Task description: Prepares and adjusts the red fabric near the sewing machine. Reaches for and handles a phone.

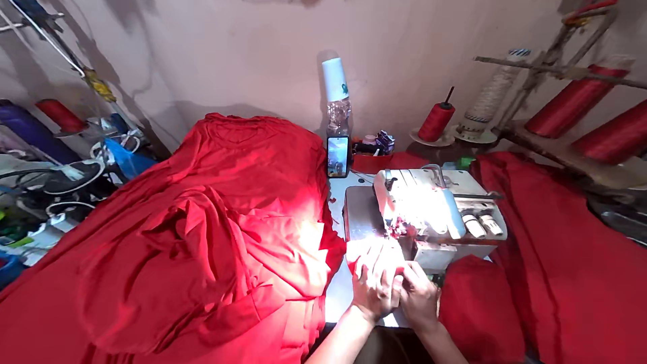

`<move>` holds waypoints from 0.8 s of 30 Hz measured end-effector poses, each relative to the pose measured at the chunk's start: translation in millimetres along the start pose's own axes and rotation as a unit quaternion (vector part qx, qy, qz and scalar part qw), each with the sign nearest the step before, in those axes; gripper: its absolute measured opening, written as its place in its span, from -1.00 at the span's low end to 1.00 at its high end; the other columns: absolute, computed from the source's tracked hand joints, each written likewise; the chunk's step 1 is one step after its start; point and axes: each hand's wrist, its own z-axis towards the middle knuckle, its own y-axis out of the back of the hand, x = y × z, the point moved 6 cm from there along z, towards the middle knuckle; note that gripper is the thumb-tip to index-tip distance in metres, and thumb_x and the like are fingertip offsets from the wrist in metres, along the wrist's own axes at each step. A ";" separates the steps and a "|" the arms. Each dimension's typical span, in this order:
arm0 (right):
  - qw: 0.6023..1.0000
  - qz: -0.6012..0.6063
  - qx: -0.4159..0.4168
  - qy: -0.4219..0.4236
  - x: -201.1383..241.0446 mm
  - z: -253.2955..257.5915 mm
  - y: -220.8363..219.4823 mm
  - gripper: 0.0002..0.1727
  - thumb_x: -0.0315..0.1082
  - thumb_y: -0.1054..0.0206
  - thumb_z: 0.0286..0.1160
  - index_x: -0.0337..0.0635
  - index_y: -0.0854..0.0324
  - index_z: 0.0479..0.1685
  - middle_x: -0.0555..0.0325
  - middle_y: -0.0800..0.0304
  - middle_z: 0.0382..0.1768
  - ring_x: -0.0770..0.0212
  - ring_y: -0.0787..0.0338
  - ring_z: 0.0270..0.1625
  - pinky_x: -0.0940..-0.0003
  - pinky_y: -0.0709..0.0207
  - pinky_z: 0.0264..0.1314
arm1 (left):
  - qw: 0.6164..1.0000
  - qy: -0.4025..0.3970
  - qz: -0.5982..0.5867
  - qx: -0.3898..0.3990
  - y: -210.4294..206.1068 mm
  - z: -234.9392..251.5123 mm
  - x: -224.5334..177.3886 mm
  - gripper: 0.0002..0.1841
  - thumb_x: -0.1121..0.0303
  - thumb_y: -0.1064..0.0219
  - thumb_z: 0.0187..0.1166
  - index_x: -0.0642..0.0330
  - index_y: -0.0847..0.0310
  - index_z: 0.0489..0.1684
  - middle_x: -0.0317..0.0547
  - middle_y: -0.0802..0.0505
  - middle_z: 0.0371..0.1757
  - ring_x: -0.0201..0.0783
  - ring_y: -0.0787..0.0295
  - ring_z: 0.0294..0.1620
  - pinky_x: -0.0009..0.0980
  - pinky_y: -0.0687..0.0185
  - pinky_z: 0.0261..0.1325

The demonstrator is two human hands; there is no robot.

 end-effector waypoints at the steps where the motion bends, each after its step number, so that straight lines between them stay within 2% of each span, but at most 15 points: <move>1: 1.000 -0.004 0.002 0.005 0.8 -0.6 0.9 -0.66 -0.26 -0.21 0.33 -0.35 -0.79 -0.47 -0.10 -0.85 -0.32 0.08 -0.85 -0.37 0.26 -0.67 -0.37 | 1.000 0.001 0.001 0.003 0.3 -0.4 -0.5 -0.51 0.01 0.05 0.65 -0.01 -0.78 -0.48 -0.10 -0.91 -0.30 -0.09 -0.82 -0.09 -0.24 -0.52 0.25; 3: 1.000 -0.013 0.009 0.014 0.6 -1.6 2.5 -0.65 -0.24 -0.20 0.36 -0.35 -0.78 -0.46 -0.09 -0.83 -0.33 0.09 -0.84 -0.37 0.28 -0.67 -0.35 | 1.000 0.001 -0.001 0.004 0.9 0.7 -1.1 -0.51 0.02 0.05 0.66 0.01 -0.76 -0.49 -0.10 -0.89 -0.33 -0.09 -0.81 -0.10 -0.25 -0.53 0.23; 7: 0.999 -0.028 0.037 0.009 -1.8 -10.0 3.7 -0.68 -0.30 -0.19 0.36 -0.37 -0.78 -0.43 -0.13 -0.80 -0.33 0.03 -0.83 -0.36 0.25 -0.68 -0.33 | 1.000 -0.002 -0.013 0.002 0.3 -1.6 -2.4 -0.55 0.04 0.05 0.67 0.00 -0.73 -0.45 -0.08 -0.90 -0.25 -0.11 -0.80 -0.03 -0.29 -0.46 0.32; 9: 0.997 -0.053 0.058 0.006 -1.4 -13.3 3.0 -0.67 -0.29 -0.18 0.35 -0.36 -0.77 -0.47 -0.13 -0.80 -0.35 -0.05 -0.84 -0.35 0.13 -0.69 -0.35 | 1.000 -0.005 -0.009 0.005 -0.5 -3.1 -2.0 -0.56 0.05 0.03 0.66 0.00 -0.74 -0.46 -0.09 -0.91 -0.26 -0.12 -0.80 -0.06 -0.29 -0.47 0.30; 12: 0.992 -0.081 0.091 0.008 1.6 -13.9 3.7 -0.66 -0.25 -0.19 0.30 -0.34 -0.75 -0.55 -0.13 -0.80 -0.38 -0.17 -0.84 -0.27 -0.02 -0.67 -0.27 | 1.000 -0.005 -0.007 0.013 0.1 -3.0 -2.3 -0.58 0.07 0.01 0.65 0.00 -0.75 -0.46 -0.11 -0.91 -0.26 -0.13 -0.82 -0.08 -0.27 -0.51 0.29; 17: 0.992 -0.051 0.115 -0.003 2.2 -9.7 5.2 -0.65 -0.19 -0.24 0.27 -0.34 -0.78 -0.47 -0.19 -0.83 -0.24 -0.20 -0.84 -0.15 -0.07 -0.68 -0.12 | 1.000 -0.003 -0.016 0.016 1.1 -3.0 -1.9 -0.57 0.08 -0.01 0.63 0.04 -0.78 -0.44 -0.06 -0.94 -0.15 -0.10 -0.83 0.00 -0.28 -0.51 0.30; 19: 0.993 -0.002 0.112 -0.031 -0.4 -6.6 8.2 -0.68 -0.27 -0.23 0.29 -0.37 -0.79 -0.42 -0.18 -0.84 -0.26 -0.09 -0.86 -0.18 0.02 -0.70 -0.12 | 1.000 -0.005 -0.017 0.014 -0.1 -3.3 -1.8 -0.58 0.08 -0.01 0.62 0.04 -0.77 -0.45 -0.07 -0.93 -0.19 -0.10 -0.83 -0.04 -0.27 -0.54 0.26; 21: 0.979 0.099 0.116 -0.139 -3.4 -2.9 14.4 -0.71 -0.46 -0.14 0.35 -0.42 -0.79 -0.30 0.00 -0.85 -0.34 0.26 -0.81 -0.30 0.34 -0.64 -0.18 | 1.000 -0.002 -0.023 0.013 -1.2 -3.8 -2.0 -0.58 0.08 -0.02 0.64 0.02 -0.79 -0.42 -0.07 -0.93 -0.21 -0.09 -0.83 -0.06 -0.25 -0.52 0.28; 22: 0.949 0.177 0.129 -0.227 -7.0 -4.1 14.1 -0.68 -0.51 -0.04 0.44 -0.41 -0.76 -0.24 0.20 -0.78 -0.44 0.50 -0.68 -0.45 0.56 -0.54 -0.34 | 1.000 -0.003 -0.022 0.011 -2.1 -4.6 -2.1 -0.58 0.07 -0.02 0.65 0.01 -0.78 -0.42 -0.08 -0.93 -0.20 -0.10 -0.83 -0.06 -0.25 -0.51 0.28; 23: 0.904 0.257 0.139 -0.311 -9.6 -7.2 11.8 -0.66 -0.53 0.08 0.51 -0.35 -0.69 -0.19 0.36 -0.72 -0.55 0.62 -0.61 -0.60 0.67 -0.50 -0.53 | 1.000 -0.006 -0.018 0.010 -2.8 -5.8 -2.4 -0.58 0.07 -0.01 0.65 0.01 -0.76 -0.42 -0.09 -0.93 -0.20 -0.11 -0.82 -0.05 -0.25 -0.52 0.27; 24: 0.857 0.320 0.144 -0.377 -9.5 -10.9 9.9 -0.64 -0.52 0.16 0.55 -0.29 -0.62 -0.16 0.41 -0.69 -0.62 0.61 -0.58 -0.69 0.66 -0.46 -0.65 | 1.000 -0.009 -0.016 0.010 -2.9 -6.6 -2.9 -0.58 0.06 -0.02 0.66 0.02 -0.77 -0.43 -0.08 -0.93 -0.20 -0.10 -0.83 -0.06 -0.24 -0.53 0.26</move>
